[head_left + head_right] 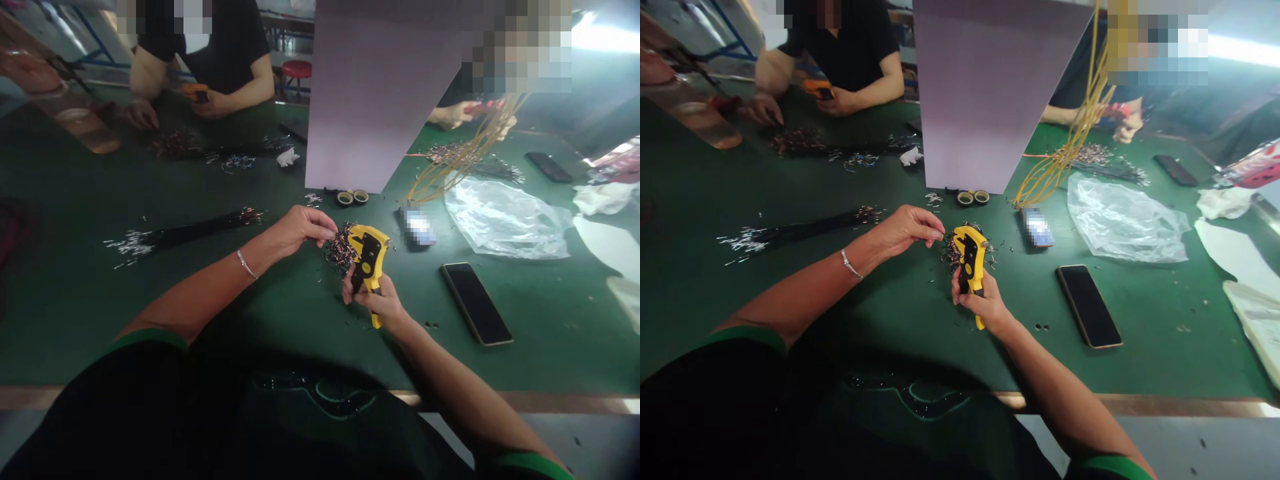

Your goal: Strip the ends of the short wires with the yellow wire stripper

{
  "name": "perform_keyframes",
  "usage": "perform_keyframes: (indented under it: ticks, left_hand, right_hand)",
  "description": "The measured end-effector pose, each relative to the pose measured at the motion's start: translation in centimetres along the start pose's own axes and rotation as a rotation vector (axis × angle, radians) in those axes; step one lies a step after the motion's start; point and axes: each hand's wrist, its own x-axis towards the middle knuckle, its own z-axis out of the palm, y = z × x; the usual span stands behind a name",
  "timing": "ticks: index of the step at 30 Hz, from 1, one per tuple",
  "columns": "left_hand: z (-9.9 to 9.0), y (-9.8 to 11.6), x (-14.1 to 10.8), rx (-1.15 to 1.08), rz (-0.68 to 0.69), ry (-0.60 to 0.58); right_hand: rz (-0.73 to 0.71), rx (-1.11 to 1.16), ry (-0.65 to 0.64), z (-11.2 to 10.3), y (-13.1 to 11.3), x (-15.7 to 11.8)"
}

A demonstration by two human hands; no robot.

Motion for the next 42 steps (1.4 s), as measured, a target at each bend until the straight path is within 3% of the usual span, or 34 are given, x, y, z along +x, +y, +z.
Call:
perform_keyframes:
  ticks: [8, 20, 30, 42]
  left_hand:
    - [0.0, 0.1, 0.0, -0.024, -0.028, -0.005]
    - [0.2, -0.7, -0.1, 0.049, 0.068, 0.070]
    - [1.2, -0.3, -0.5, 0.050, 0.077, 0.118]
    - [1.9, 0.0, -1.0, 0.087, 0.057, 0.118]
  right_hand:
    - [-0.001, -0.014, 0.017, 0.1, -0.6, 0.2]
    - [0.044, 0.020, 0.023, 0.4, -0.8, 0.2]
    - [0.078, 0.095, -0.062, 0.3, -0.5, 0.2]
    - [0.081, 0.104, -0.032, 0.4, -0.9, 0.2]
